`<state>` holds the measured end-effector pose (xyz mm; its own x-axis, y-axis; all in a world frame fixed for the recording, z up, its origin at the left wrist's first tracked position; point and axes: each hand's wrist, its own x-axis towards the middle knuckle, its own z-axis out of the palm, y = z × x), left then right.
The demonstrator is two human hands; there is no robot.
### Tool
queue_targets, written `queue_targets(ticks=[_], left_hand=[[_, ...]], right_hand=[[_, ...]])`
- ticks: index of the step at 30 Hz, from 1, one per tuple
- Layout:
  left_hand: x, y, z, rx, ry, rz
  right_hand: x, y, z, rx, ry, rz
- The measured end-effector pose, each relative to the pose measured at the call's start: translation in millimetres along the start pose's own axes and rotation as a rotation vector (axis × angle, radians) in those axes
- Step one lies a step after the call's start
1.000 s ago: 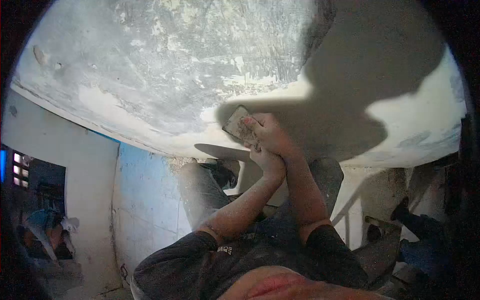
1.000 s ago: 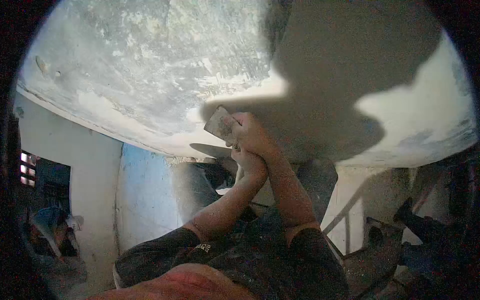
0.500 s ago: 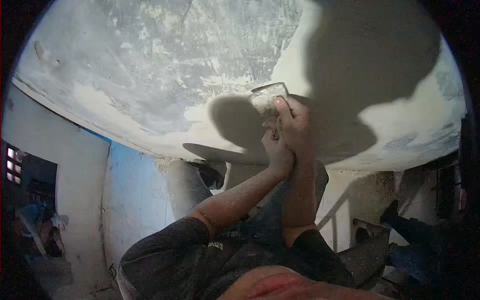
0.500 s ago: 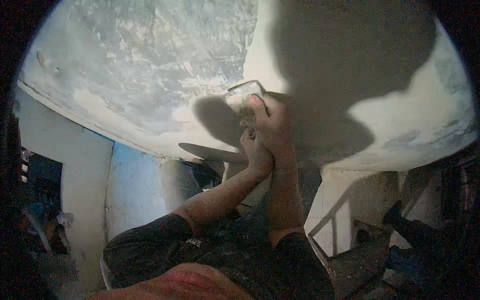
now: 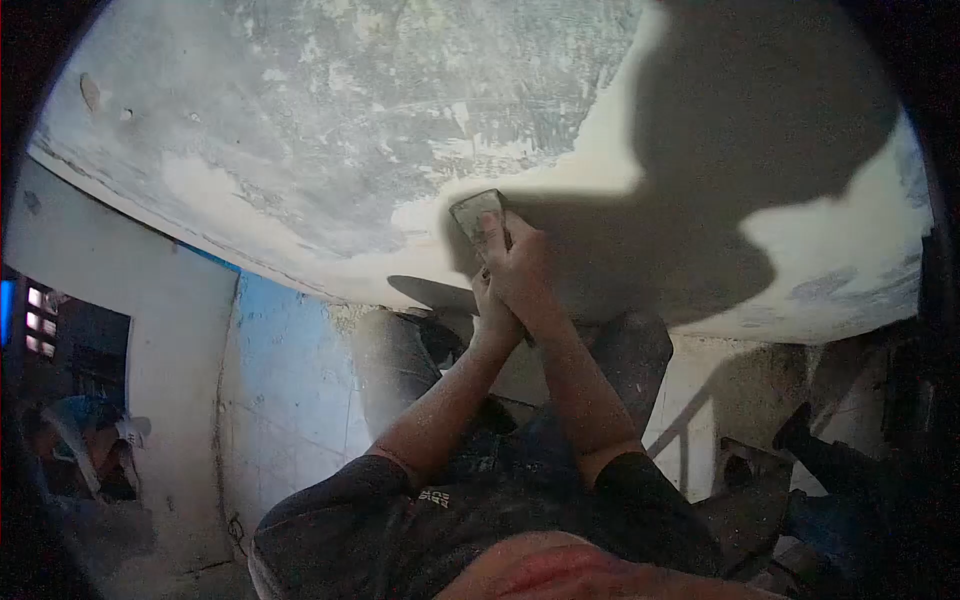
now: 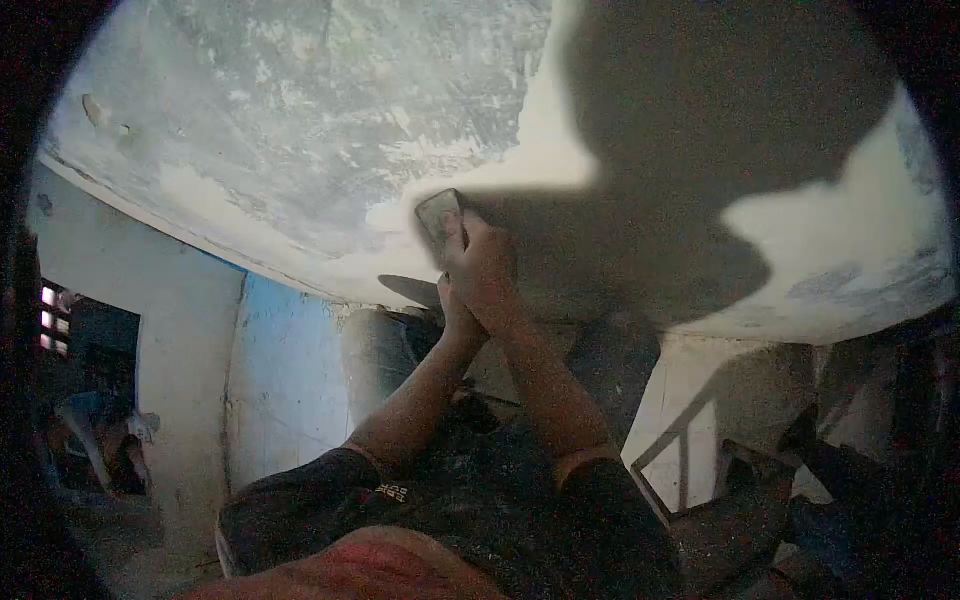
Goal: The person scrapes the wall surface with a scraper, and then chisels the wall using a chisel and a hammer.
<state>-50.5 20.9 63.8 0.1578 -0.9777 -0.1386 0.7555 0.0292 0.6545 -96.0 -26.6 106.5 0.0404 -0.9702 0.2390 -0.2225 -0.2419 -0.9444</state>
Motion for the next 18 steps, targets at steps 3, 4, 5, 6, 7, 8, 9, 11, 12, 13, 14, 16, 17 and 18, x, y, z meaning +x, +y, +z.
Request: queue_targets(ticks=[3, 4, 5, 6, 7, 8, 9, 11, 12, 13, 14, 16, 17, 18], left_hand=[[7.0, -1.8, -11.6, 0.654, -0.001, 0.243], [9.2, -0.8, -16.8, 0.743, -0.017, 0.252], [10.8, 2.3, -18.9, 0.832, -0.032, 0.263], [12.3, 7.9, -21.7, 0.619, -0.078, 0.156], [14.4, 11.1, -23.7, 0.404, -0.123, 0.05], [16.6, 9.3, -26.1, 0.401, -0.097, 0.047], [17.6, 6.8, -28.4, 0.397, -0.07, 0.04], [21.3, 5.5, -34.9, 0.449, -0.063, 0.057], [22.3, 8.0, -37.5, 0.503, -0.084, 0.076], [23.7, 11.3, -38.9, 0.556, -0.107, 0.095], [21.9, 18.9, -35.8, 0.603, -0.084, 0.075], [15.1, 40.6, -26.6, 0.702, -0.042, 0.038], [15.1, 45.3, -28.1, 0.744, -0.061, 0.055], [14.8, 47.6, -30.2, 0.784, -0.077, 0.073]], right_hand=[[-3.8, -8.3, 2.0, -0.016, 0.085, 0.007], [-5.7, -10.7, 2.2, -0.001, 0.11, 0.02], [-7.8, -10.2, 3.1, -0.011, 0.117, 0.021], [-9.8, -9.0, 3.7, -0.022, 0.123, 0.023], [-9.9, -7.0, 5.0, -0.035, 0.131, 0.025], [-8.9, -0.8, 9.6, 0.011, 0.152, 0.029], [-9.1, 8.5, 16.9, 0.055, 0.174, 0.037], [-8.3, 9.0, 19.8, 0.065, 0.172, 0.059], [-7.7, -6.0, 13.3, 0.027, 0.149, 0.076], [-7.4, -14.5, 10.1, -0.01, 0.128, 0.093], [-8.5, -14.6, 12.0, 0.022, 0.13, 0.116], [-10.6, -15.2, 20.1, 0.091, 0.138, 0.16], [-11.1, -15.6, 23.3, 0.119, 0.149, 0.204], [-12.0, -15.3, 25.7, 0.146, 0.157, 0.247]])
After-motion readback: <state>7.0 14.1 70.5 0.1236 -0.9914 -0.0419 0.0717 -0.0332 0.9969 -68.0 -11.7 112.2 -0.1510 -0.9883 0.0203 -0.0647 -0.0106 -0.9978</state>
